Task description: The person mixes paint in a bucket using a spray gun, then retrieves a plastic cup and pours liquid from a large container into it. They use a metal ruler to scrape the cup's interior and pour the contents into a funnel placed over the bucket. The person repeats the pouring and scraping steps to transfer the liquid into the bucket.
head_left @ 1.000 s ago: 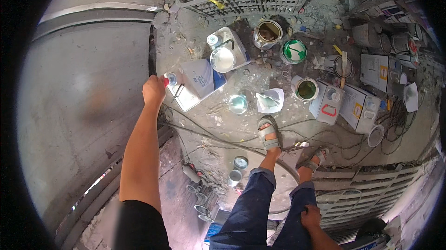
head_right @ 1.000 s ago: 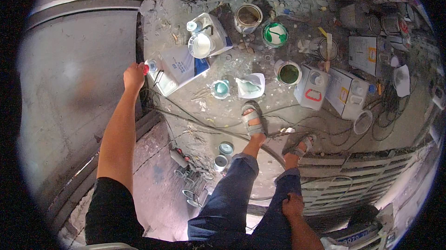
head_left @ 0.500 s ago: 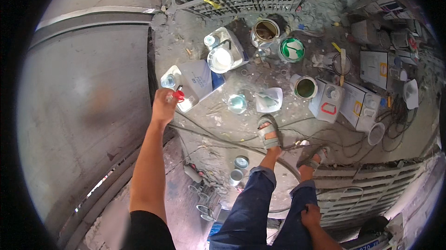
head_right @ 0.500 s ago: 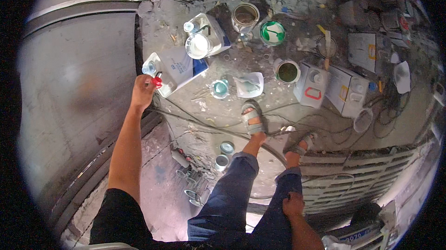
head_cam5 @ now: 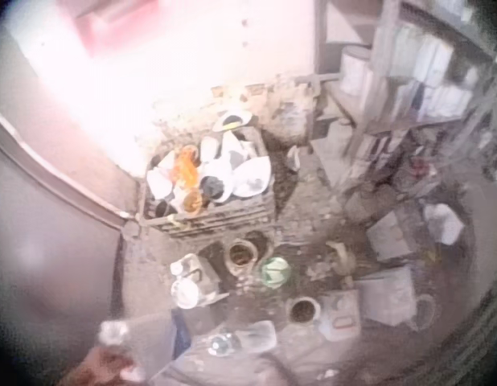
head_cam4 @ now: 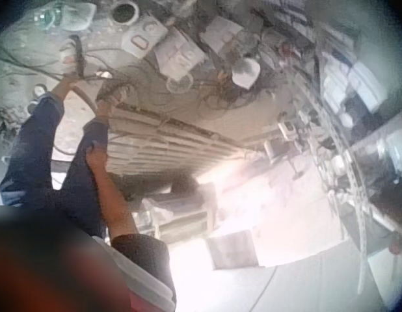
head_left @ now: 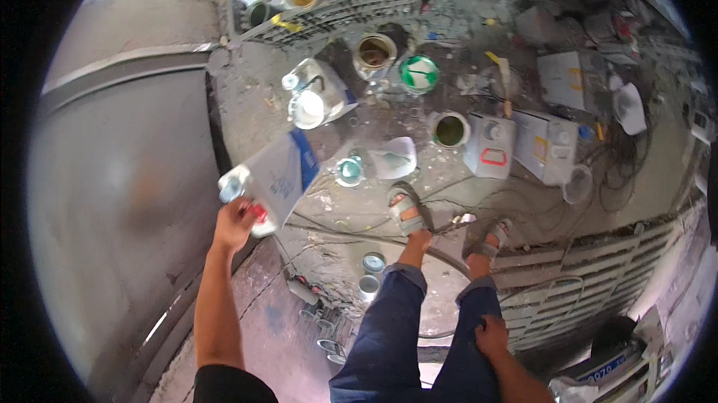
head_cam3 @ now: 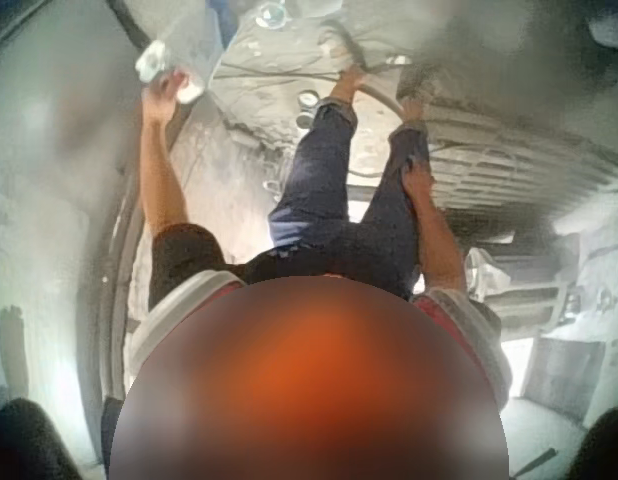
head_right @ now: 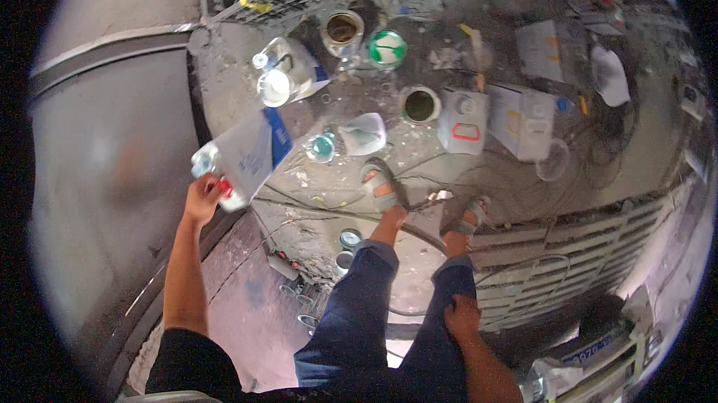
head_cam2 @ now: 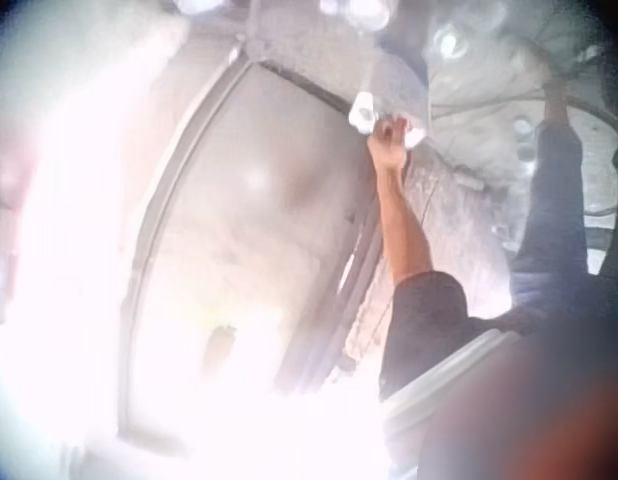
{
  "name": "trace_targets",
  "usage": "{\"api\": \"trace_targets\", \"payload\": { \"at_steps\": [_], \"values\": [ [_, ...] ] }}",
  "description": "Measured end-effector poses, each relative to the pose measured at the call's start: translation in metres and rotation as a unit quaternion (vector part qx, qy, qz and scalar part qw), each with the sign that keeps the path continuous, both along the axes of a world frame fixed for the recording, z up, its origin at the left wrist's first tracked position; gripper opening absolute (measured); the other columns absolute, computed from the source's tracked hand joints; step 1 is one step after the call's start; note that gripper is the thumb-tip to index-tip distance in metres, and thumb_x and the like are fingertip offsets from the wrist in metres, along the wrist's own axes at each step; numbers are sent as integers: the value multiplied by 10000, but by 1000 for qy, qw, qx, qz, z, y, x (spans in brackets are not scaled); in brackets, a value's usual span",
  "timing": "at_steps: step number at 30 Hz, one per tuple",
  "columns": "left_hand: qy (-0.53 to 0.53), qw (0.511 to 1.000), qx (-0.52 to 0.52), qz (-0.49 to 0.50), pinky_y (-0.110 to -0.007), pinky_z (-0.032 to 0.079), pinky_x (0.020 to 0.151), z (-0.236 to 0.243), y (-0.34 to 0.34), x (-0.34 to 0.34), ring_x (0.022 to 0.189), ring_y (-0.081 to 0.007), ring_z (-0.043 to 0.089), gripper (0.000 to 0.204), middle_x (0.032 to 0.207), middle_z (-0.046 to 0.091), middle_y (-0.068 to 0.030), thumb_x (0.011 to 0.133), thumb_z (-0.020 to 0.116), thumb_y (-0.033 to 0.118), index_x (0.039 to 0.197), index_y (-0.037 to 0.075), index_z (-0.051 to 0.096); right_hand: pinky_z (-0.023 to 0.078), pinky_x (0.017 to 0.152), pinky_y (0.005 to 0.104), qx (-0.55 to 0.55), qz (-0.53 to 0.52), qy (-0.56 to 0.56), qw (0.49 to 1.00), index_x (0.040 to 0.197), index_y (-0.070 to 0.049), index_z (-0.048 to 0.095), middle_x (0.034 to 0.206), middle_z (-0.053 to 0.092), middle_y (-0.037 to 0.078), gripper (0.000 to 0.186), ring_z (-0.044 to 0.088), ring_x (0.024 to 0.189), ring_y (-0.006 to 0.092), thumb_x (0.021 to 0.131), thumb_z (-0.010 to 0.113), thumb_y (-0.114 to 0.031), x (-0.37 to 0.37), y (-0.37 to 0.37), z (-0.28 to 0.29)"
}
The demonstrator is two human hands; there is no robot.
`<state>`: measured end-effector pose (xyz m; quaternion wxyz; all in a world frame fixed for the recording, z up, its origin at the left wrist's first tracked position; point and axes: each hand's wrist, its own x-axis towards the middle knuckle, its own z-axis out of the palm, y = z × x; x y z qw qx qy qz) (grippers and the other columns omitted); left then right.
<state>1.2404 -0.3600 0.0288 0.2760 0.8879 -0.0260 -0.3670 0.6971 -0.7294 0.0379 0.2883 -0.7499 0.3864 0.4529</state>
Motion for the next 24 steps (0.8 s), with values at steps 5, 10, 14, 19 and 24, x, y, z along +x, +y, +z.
{"api": "trace_targets", "payload": {
  "at_steps": [5, 10, 14, 19, 24],
  "values": [
    [-11, 992, 37, -117, -276, 381, 479, 125, -77, -65, 514, -120, 489, 52, 580, 534, -75, 757, 573, 58, 715, 29, 564, 464, 849, 457, 17, -86, -9, 996, 1110, -78, 594, 1070, 620, 162, 337, 580, 998, 350, 815, 571, -240, 14, -17, -1],
    [55, 970, 23, -237, -321, 482, 559, 202, -142, -126, 602, -245, 614, 104, 677, 604, -102, 661, 663, 77, 747, 34, 624, 501, 778, 408, 39, -239, -127, 962, 1126, -56, 570, 949, 657, 178, 319, 635, 874, 355, 854, 553, -222, 65, -39, -14],
    [120, 935, -57, -330, -359, 488, 610, 226, -199, -165, 676, -293, 614, 153, 697, 607, -110, 640, 700, 155, 742, 65, 631, 506, 718, 358, 99, -363, -219, 900, 1163, -54, 547, 875, 661, 132, 350, 642, 788, 276, 848, 594, -200, 68, -36, -59],
    [182, 891, -149, -388, -392, 491, 655, 250, -291, -225, 740, -295, 619, 214, 791, 627, -102, 671, 699, 181, 861, 93, 654, 498, 725, 321, 167, -574, -266, 756, 1232, -62, 496, 1064, 604, 94, 385, 603, 879, 204, 888, 580, -213, 62, -48, -97],
    [207, 844, -230, -438, -393, 491, 647, 260, -385, -266, 742, -300, 613, 207, 795, 620, -100, 698, 682, 189, 876, 90, 649, 499, 747, 369, 224, -775, -254, 534, 1263, -89, 478, 1164, 545, 85, 354, 568, 978, 209, 948, 519, -245, 54, -124, -58]
  ]
}}
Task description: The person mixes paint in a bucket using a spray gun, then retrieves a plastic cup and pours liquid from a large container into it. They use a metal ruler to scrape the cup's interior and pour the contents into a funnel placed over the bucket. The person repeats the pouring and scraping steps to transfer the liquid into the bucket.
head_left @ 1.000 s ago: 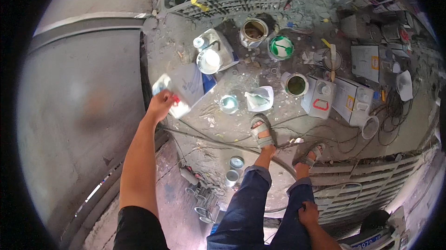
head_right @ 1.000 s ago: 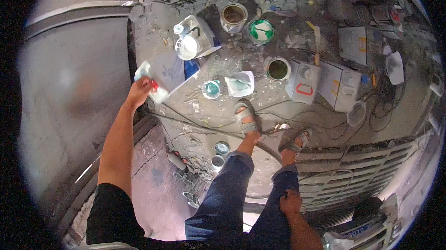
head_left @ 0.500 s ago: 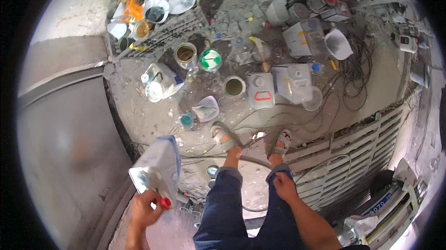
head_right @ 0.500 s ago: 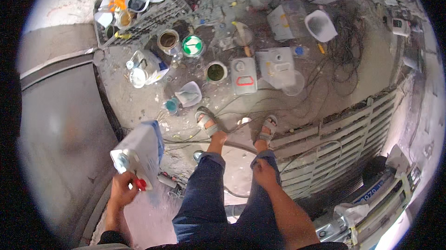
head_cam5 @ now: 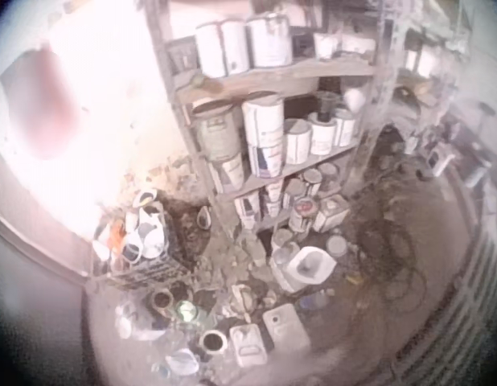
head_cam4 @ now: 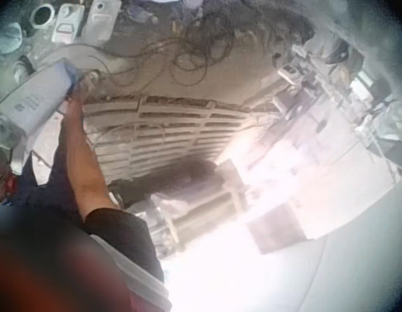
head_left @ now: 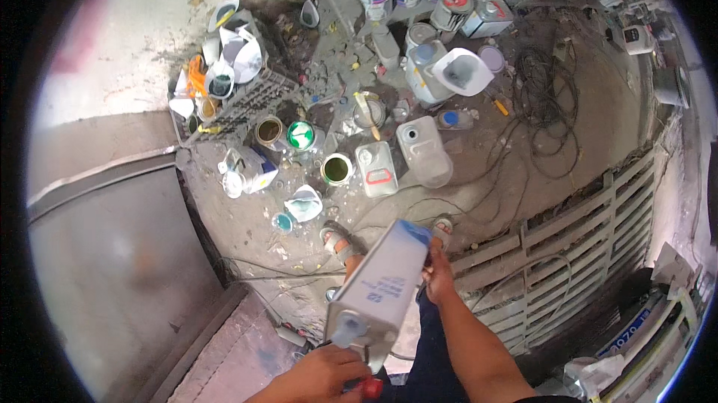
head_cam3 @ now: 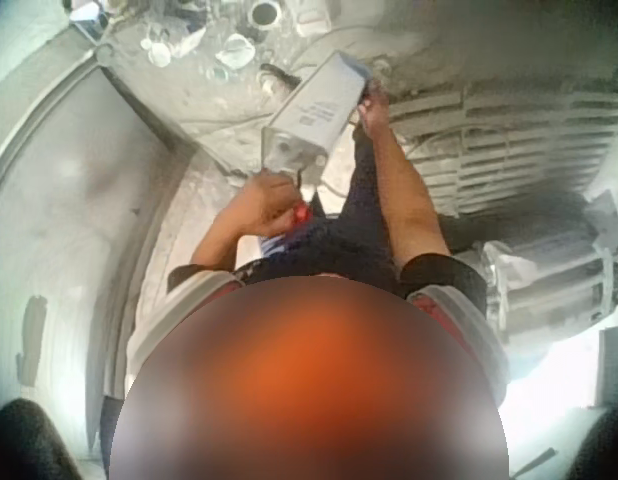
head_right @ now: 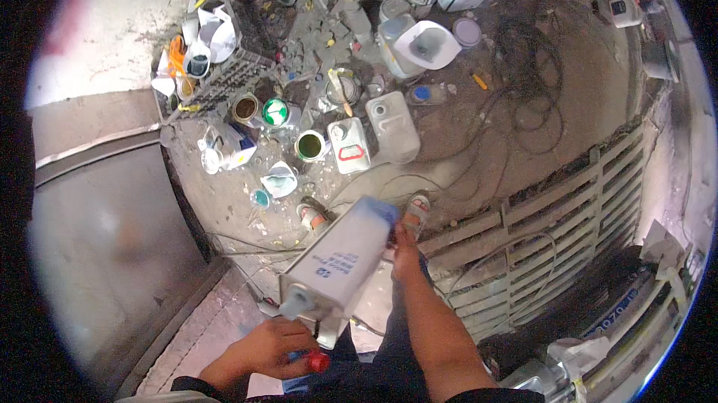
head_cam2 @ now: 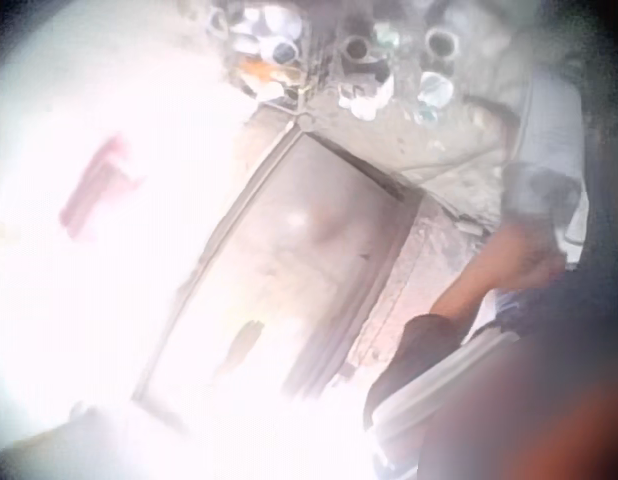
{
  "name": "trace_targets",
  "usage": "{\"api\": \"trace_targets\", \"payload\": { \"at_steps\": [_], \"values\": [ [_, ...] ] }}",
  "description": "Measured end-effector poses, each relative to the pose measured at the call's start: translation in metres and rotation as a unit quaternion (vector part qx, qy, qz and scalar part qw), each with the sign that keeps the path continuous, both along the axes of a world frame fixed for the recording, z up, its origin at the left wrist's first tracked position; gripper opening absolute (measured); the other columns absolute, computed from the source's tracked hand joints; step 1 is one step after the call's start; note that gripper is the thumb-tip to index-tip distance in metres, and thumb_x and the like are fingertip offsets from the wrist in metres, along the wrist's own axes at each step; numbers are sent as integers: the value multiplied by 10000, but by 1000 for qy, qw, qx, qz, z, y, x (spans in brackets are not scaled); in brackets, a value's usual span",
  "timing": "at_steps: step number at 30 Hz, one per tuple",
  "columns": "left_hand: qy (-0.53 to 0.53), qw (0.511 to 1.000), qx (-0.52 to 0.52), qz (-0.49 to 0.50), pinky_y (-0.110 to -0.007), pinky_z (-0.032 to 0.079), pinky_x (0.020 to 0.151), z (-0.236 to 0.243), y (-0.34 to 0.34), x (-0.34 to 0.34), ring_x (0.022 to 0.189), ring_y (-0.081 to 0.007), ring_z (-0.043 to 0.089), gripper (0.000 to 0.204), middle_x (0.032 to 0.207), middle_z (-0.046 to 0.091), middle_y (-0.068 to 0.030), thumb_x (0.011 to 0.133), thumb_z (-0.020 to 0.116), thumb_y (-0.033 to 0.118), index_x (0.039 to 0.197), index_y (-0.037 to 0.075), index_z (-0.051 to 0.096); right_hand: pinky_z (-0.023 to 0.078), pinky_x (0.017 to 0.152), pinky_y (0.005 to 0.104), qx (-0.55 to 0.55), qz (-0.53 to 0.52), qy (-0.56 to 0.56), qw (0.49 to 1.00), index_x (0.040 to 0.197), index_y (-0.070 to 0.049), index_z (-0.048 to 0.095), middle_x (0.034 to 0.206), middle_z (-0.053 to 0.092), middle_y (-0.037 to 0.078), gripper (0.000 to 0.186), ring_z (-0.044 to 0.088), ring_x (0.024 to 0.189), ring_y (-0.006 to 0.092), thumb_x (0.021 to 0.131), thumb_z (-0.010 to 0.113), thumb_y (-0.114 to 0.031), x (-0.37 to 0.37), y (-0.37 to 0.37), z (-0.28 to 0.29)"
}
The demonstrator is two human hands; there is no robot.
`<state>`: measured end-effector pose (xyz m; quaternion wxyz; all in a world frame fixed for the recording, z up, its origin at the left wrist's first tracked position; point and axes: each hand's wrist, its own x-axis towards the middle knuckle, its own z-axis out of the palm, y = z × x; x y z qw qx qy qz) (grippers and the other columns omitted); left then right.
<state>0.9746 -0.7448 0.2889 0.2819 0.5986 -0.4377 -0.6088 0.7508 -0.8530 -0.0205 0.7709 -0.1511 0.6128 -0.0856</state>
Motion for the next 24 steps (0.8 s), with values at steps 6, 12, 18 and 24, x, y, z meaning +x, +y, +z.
{"api": "trace_targets", "payload": {
  "at_steps": [6, 12, 18, 24],
  "values": [
    [-90, 990, -101, -40, -381, 463, 628, 2, -89, -30, 698, -294, 583, 184, 745, 576, -96, 710, 677, 197, 825, 68, 616, 426, 635, 241, -45, 26, 57, 997, 1170, -212, 503, 922, 550, -74, 292, 513, 771, 56, 930, 543, -374, -49, -82, 45],
    [-250, 964, -91, 20, -425, 431, 696, -12, -158, -74, 734, -313, 562, 168, 730, 557, -106, 727, 685, 207, 763, 70, 593, 528, 662, 373, -99, -6, 102, 990, 1363, -198, 305, 1133, 555, 66, 575, 572, 934, 211, 907, 573, -424, -132, -97, 36],
    [-307, 917, -130, 221, -421, 393, 684, -93, -171, -118, 730, -336, 498, 163, 736, 519, -127, 690, 658, 143, 735, 33, 545, 559, 672, 409, -60, -20, 148, 987, 1377, -189, 281, 1135, 533, 79, 611, 580, 920, 216, 896, 605, -380, -175, -87, 46],
    [-298, 889, -146, 314, -419, 382, 640, -154, -170, -127, 680, -327, 484, 144, 693, 505, -111, 685, 638, 121, 743, 33, 540, 570, 665, 429, -57, -3, 184, 981, 1377, -138, 270, 1111, 477, 106, 657, 568, 858, 209, 881, 632, -373, -195, -79, 46]
  ]
}}
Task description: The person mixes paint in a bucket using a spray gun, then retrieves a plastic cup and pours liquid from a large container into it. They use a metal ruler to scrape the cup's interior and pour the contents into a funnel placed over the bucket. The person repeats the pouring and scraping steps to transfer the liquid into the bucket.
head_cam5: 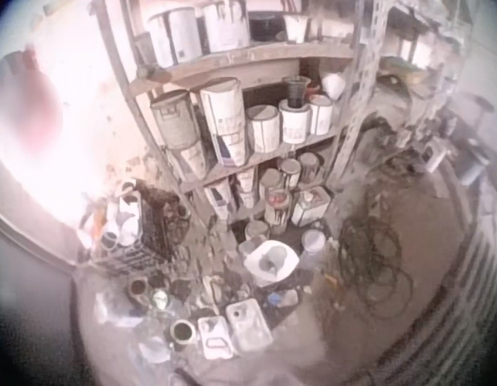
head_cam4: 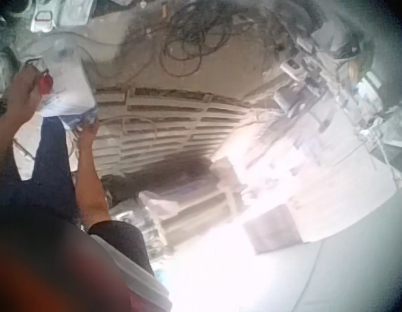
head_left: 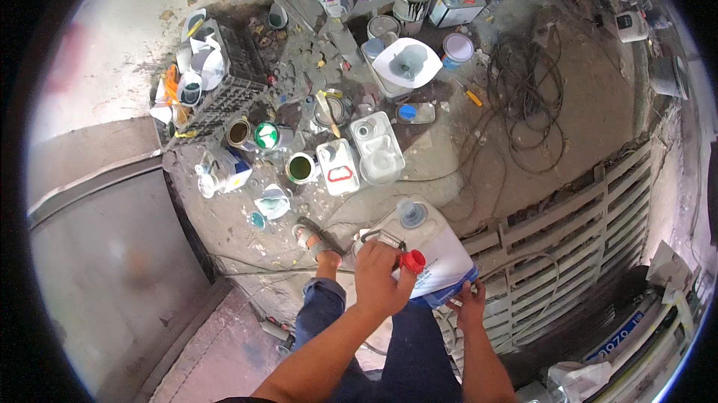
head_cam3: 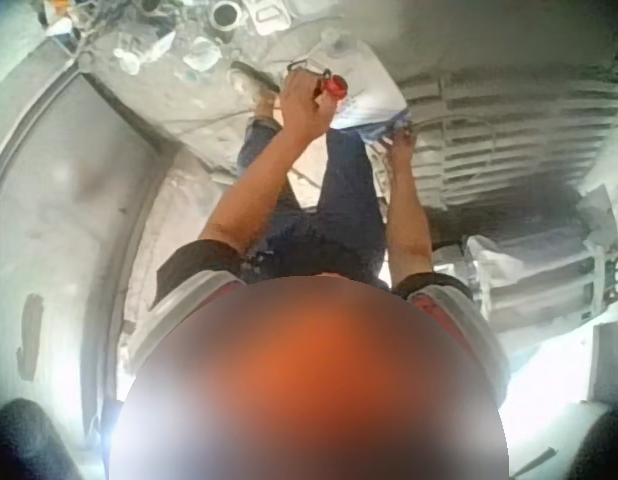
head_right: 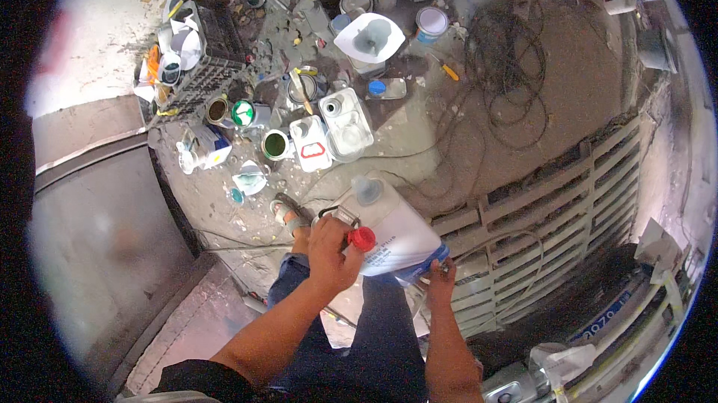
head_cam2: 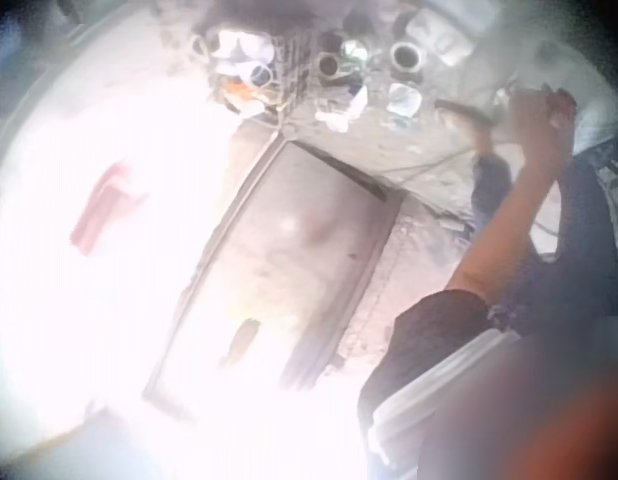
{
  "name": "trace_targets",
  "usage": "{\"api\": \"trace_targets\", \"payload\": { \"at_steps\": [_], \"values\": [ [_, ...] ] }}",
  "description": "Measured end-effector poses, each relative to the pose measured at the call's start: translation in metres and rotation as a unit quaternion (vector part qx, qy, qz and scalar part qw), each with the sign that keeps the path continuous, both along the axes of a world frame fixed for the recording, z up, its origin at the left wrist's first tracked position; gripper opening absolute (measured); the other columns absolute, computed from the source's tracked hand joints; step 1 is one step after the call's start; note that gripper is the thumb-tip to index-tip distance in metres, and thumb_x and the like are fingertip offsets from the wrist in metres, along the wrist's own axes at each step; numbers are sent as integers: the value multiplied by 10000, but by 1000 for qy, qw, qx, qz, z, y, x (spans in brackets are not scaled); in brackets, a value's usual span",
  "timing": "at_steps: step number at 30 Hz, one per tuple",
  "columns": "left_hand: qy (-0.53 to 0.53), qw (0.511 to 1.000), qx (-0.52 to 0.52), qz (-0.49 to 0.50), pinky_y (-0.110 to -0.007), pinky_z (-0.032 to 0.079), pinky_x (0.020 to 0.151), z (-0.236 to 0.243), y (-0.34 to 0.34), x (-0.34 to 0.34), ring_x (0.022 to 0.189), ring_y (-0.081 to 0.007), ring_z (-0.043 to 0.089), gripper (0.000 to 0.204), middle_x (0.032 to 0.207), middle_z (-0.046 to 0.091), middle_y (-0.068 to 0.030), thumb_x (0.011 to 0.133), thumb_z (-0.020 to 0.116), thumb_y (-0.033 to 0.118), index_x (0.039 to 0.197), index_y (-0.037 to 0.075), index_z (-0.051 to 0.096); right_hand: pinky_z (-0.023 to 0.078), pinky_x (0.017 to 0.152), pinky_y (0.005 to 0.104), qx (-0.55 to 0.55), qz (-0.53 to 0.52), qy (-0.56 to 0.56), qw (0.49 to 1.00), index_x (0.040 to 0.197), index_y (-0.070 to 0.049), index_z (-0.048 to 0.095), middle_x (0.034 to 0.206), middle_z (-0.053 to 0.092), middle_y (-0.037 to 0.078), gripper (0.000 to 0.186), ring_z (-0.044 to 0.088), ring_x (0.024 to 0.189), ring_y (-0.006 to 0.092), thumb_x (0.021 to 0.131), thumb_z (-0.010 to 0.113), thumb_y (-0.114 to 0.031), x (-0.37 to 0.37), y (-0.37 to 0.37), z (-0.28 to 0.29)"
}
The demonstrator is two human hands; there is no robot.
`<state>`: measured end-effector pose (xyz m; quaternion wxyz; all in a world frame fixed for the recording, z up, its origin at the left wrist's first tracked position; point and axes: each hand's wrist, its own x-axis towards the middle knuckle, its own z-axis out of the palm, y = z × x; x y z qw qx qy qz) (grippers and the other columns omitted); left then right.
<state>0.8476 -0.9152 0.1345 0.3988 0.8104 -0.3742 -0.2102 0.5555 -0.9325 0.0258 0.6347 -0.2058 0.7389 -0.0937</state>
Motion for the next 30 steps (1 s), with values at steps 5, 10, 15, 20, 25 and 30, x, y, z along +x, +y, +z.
{"api": "trace_targets", "payload": {
  "at_steps": [5, 10, 15, 20, 25, 30],
  "values": [
    [21, 999, 8, 37, -414, 381, 609, -27, 6, 8, 680, -325, 508, 149, 674, 508, -109, 689, 650, 138, 745, 50, 544, 573, 690, 422, -18, 29, 29, 999, 1379, -121, 259, 1117, 477, 114, 721, 578, 880, 216, 851, 668, -393, 1, -2, 4],
    [42, 997, 1, 65, -412, 387, 585, -44, 7, 17, 636, -310, 516, 147, 658, 519, -101, 690, 665, 145, 729, 57, 554, 574, 691, 410, -29, 41, 49, 998, 1363, -114, 277, 1081, 501, 107, 758, 584, 824, 205, 817, 697, -429, 2, -8, 3],
    [70, 994, 12, 80, -405, 399, 582, -50, 3, 22, 635, -302, 529, 149, 654, 534, -104, 706, 666, 157, 709, 53, 559, 569, 655, 408, -33, 56, 60, 996, 1349, -111, 290, 1010, 541, 98, 734, 582, 797, 183, 822, 693, -424, 5, -16, 12],
    [87, 992, 18, 89, -397, 408, 579, -61, 4, 27, 638, -293, 536, 142, 665, 548, -108, 711, 660, 166, 714, 52, 575, 553, 608, 378, -46, 47, 87, 994, 1345, -113, 298, 948, 548, 78, 712, 556, 728, 151, 831, 688, -415, 11, -18, 16],
    [103, 988, 28, 114, -398, 421, 574, -72, 7, 25, 640, -294, 548, 148, 676, 562, -115, 711, 656, 182, 727, 47, 598, 558, 602, 366, -37, 70, 107, 991, 1344, -106, 298, 952, 543, 74, 706, 532, 686, 120, 836, 681, -411, 16, -22, 25],
    [126, 984, 33, 124, -390, 439, 579, -77, 8, 26, 638, -289, 563, 155, 704, 585, -120, 717, 651, 184, 752, 38, 612, 564, 615, 379, -38, 62, 108, 991, 1353, -109, 288, 988, 531, 87, 704, 538, 695, 122, 843, 675, -401, 20, -26, 32]
  ]
}}
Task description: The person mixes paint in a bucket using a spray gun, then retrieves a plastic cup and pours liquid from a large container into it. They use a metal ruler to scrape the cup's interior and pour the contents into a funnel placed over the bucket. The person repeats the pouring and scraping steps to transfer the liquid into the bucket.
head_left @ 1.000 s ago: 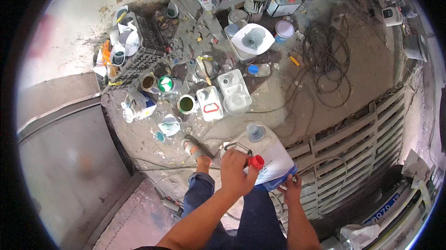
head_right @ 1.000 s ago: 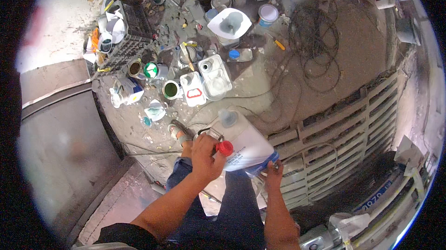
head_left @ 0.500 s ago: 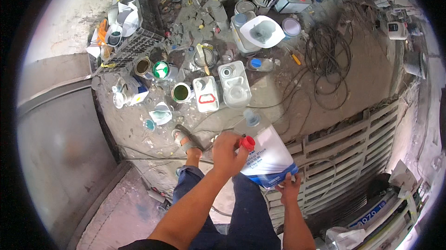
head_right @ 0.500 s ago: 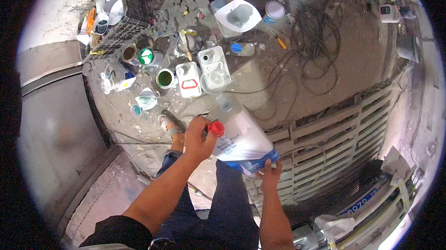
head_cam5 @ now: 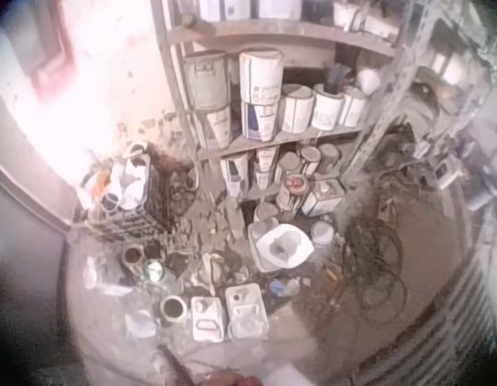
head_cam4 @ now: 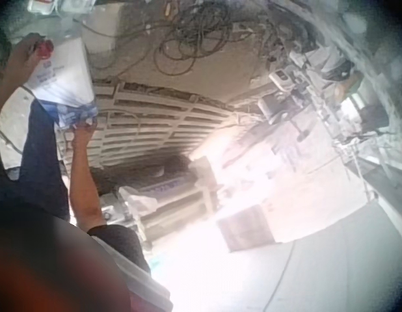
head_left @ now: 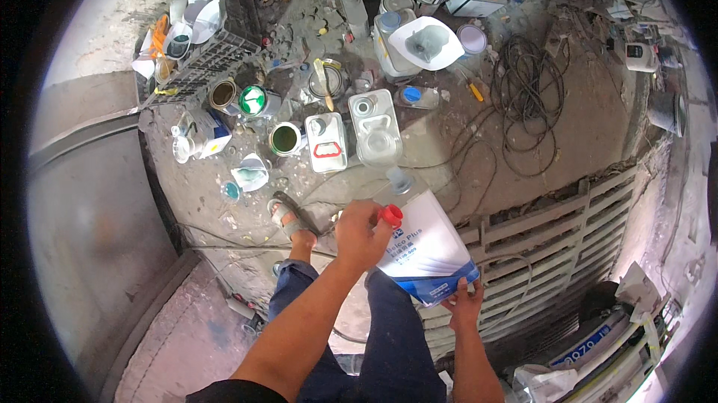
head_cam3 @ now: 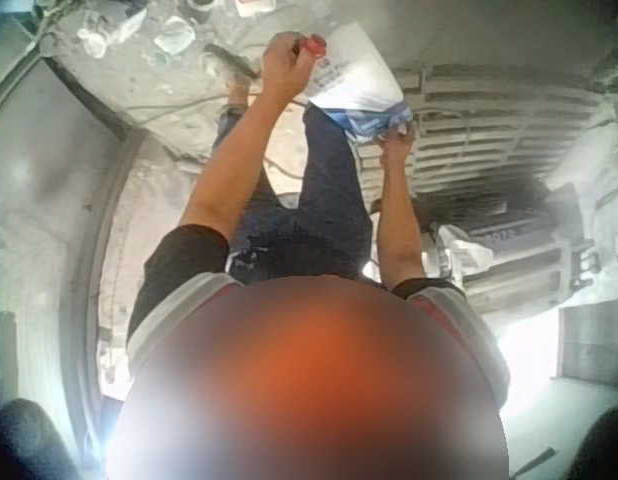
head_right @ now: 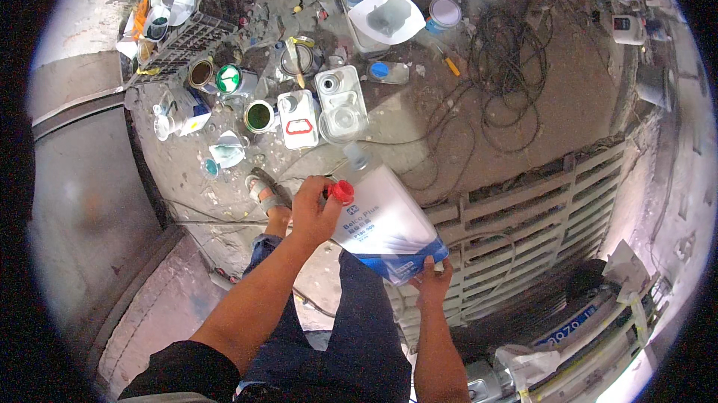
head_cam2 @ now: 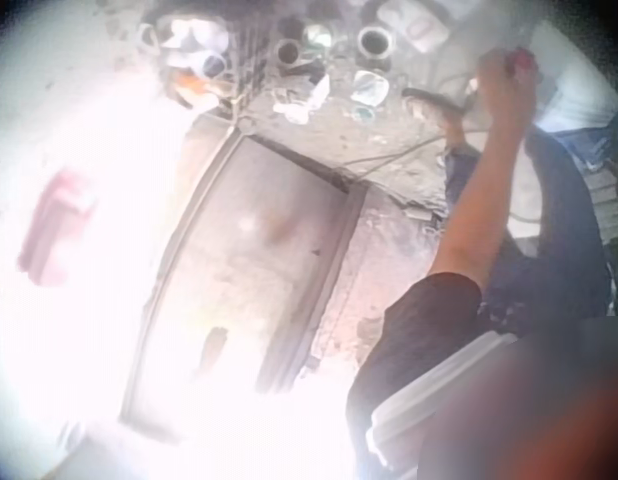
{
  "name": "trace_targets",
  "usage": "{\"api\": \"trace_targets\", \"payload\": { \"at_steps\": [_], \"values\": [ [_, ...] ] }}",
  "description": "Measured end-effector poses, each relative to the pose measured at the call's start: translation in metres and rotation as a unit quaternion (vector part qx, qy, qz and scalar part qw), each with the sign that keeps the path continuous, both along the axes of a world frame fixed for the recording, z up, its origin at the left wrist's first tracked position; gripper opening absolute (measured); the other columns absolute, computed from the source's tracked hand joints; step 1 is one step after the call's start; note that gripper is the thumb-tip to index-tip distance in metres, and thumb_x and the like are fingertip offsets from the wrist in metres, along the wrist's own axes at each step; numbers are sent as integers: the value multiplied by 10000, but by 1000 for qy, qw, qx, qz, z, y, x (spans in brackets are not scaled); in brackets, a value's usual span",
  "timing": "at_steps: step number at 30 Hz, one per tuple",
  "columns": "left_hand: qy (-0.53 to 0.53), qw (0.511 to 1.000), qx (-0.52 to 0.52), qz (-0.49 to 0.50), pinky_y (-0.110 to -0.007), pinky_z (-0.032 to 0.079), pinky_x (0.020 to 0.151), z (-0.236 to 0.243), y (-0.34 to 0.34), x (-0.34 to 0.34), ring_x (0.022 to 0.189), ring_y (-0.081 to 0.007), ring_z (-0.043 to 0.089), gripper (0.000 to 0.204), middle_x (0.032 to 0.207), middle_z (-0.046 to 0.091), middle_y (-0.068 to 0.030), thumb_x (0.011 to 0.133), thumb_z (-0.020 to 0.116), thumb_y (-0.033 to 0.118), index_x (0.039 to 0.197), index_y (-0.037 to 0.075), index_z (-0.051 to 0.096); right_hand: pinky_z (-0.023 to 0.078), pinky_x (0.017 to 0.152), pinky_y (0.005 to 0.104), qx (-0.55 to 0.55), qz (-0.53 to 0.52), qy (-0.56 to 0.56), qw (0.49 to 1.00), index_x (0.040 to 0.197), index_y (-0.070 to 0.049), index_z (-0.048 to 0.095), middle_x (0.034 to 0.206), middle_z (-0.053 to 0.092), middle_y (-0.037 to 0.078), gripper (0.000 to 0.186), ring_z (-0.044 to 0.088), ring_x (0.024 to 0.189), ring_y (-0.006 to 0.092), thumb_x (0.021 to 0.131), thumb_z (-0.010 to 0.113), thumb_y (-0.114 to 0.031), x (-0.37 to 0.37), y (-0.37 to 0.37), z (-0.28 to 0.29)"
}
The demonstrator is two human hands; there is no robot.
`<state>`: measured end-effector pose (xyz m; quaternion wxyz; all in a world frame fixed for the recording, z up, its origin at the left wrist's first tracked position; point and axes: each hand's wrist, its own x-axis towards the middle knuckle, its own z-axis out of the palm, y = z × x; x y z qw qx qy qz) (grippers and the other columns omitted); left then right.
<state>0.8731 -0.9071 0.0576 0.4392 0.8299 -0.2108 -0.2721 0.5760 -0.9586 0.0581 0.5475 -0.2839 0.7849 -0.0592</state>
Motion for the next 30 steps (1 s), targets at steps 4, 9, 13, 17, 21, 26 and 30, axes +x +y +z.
{"api": "trace_targets", "payload": {
  "at_steps": [4, 9, 13, 17, 21, 26, 30],
  "values": [
    [1, 1000, 9, 22, -376, 452, 589, -4, 1, -1, 652, -275, 582, 156, 712, 592, -117, 722, 655, 187, 760, 40, 619, 563, 613, 378, -5, 9, -1, 1000, 1355, -95, 281, 1011, 528, 100, 720, 567, 732, 144, 841, 675, -408, -1, -1, 1],
    [13, 999, -1, 33, -370, 459, 589, -12, 3, 1, 652, -271, 592, 147, 713, 592, -120, 731, 654, 183, 765, 44, 622, 563, 607, 366, -2, 30, 14, 999, 1347, -80, 281, 1018, 532, 109, 730, 590, 752, 166, 836, 679, -417, 0, -4, 6],
    [16, 999, 18, 25, -368, 460, 577, -10, 0, 4, 638, -272, 590, 137, 704, 587, -122, 744, 642, 177, 772, 44, 623, 555, 582, 341, -8, 35, 22, 999, 1337, -83, 299, 891, 543, 70, 727, 554, 683, 133, 827, 689, -423, -4, -5, 4],
    [21, 999, 25, 31, -362, 464, 574, -17, 1, 5, 634, -274, 595, 141, 707, 591, -128, 758, 637, 183, 775, 43, 625, 542, 554, 326, -24, 36, 28, 999, 1326, -78, 318, 772, 519, 28, 708, 502, 613, 98, 830, 688, -423, -5, -4, 3],
    [44, 998, 7, 46, -357, 469, 578, -26, 3, 5, 633, -277, 602, 145, 720, 602, -135, 768, 636, 189, 775, 45, 629, 528, 528, 305, -32, 50, 48, 997, 1312, -64, 331, 741, 511, 18, 686, 491, 582, 88, 837, 685, -409, -2, -6, 6],
    [61, 997, 6, 53, -356, 469, 580, -29, 2, 5, 634, -277, 605, 155, 710, 599, -134, 772, 642, 201, 774, 47, 628, 512, 499, 275, -45, 42, 40, 997, 1304, -51, 336, 723, 516, 16, 660, 489, 561, 86, 847, 682, -380, 6, -7, 16],
    [50, 998, 10, 37, -289, 439, 578, -29, 3, 6, 644, -163, 573, 161, 685, 592, -119, 821, 602, 140, 788, -15, 580, 506, 490, 270, -50, 42, 31, 997, 1301, -45, 338, 718, 518, 16, 651, 491, 559, 85, 853, 677, -374, 4, -7, 17]
  ]
}}
